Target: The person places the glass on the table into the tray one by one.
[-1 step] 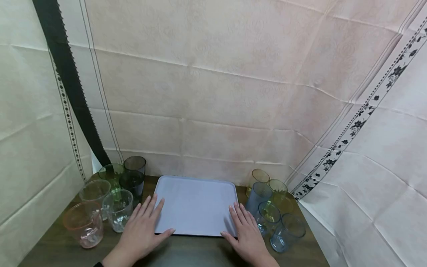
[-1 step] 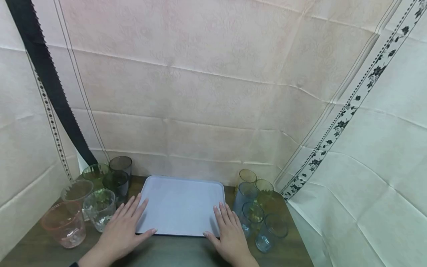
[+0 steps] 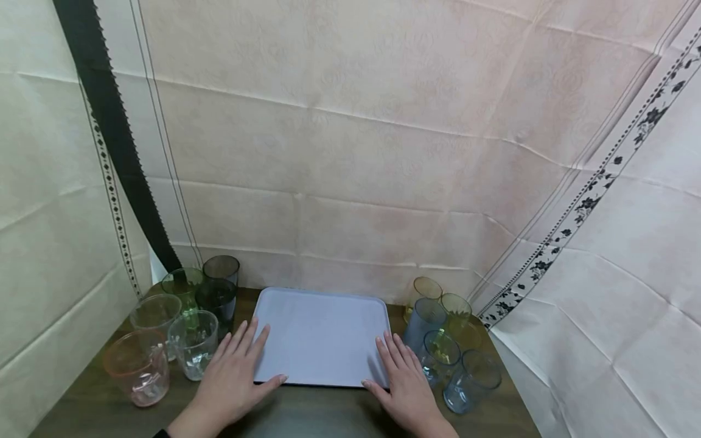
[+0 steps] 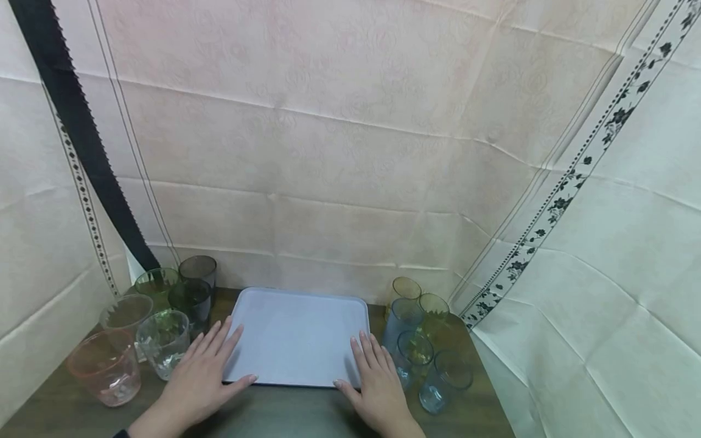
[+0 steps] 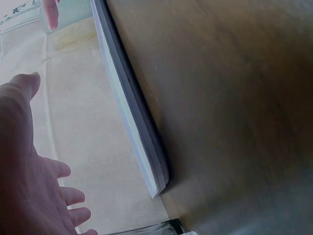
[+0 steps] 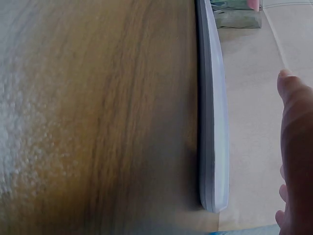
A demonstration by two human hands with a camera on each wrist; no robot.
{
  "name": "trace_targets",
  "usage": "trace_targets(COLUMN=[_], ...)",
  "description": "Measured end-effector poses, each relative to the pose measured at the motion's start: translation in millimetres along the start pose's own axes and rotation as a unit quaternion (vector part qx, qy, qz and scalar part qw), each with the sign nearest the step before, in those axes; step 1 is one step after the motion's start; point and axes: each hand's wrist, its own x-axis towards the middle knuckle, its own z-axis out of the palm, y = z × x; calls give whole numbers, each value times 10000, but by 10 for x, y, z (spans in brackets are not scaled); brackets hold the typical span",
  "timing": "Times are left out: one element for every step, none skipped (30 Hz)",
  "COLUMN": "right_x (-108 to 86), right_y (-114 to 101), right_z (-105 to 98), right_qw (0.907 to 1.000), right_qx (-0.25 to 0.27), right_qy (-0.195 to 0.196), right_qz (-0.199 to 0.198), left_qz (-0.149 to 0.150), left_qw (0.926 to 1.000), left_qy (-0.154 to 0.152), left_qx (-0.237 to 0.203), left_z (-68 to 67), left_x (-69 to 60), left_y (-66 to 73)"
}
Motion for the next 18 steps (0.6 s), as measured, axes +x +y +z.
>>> trace_targets(right_x=[-5,-10,-16,-17,-19,-21,-24,-25,-27,-28,-31,-32,-36,-40,-45,-48,-51,-54], right_y=[0,-2,-2,-2,-3,-3,-3,-3,-1,0,2,5,11,18,27,37,48,60], right_z=[0,-1,-2,-2,-2,1,3,8,16,25,34,47,63,84,104,126,149,173], right_qw=[10000,10000,10000,10000,10000,10000,10000,10000,10000,10000,10000,10000,9999,9999,9998,9996,9996,9994], right_qx=[-1,-6,-7,-19,-6,-27,-44,-46,-29,-3,31,62,106,164,208,257,283,314], right_qy=[-11,-8,-10,-2,2,5,3,11,1,0,-11,-20,-30,-33,-47,-58,-82,-114], right_qz=[10,13,17,19,18,18,15,12,18,19,21,25,32,29,32,28,31,41], left_qz=[-3,-8,-12,-11,-13,-9,-6,-2,5,9,10,5,0,-10,-13,-12,-19,-24], left_qw=[10000,10000,10000,10000,10000,10000,10000,10000,10000,10000,9999,9999,9999,9999,9998,9998,9997,9997], left_qy=[-11,-17,-18,-10,-11,-3,10,26,43,51,63,73,74,65,71,82,91,96], left_qx=[-15,-3,3,0,2,-7,-24,-27,-54,-80,-98,-117,-124,-143,-160,-177,-205,-237], left_z=[-2,-3,-4,-8,-11,-16,-22,-24,-27,-30,-34,-37,-38,-41,-47,-54,-63,-72], left_x=[-5,-9,-13,-16,-21,-26,-34,-42,-50,-59,-67,-74,-81,-87,-92,-98,-107,-118], left_y=[3,5,7,9,8,8,7,5,3,2,1,0,-1,-2,-2,-4,-4,-6])
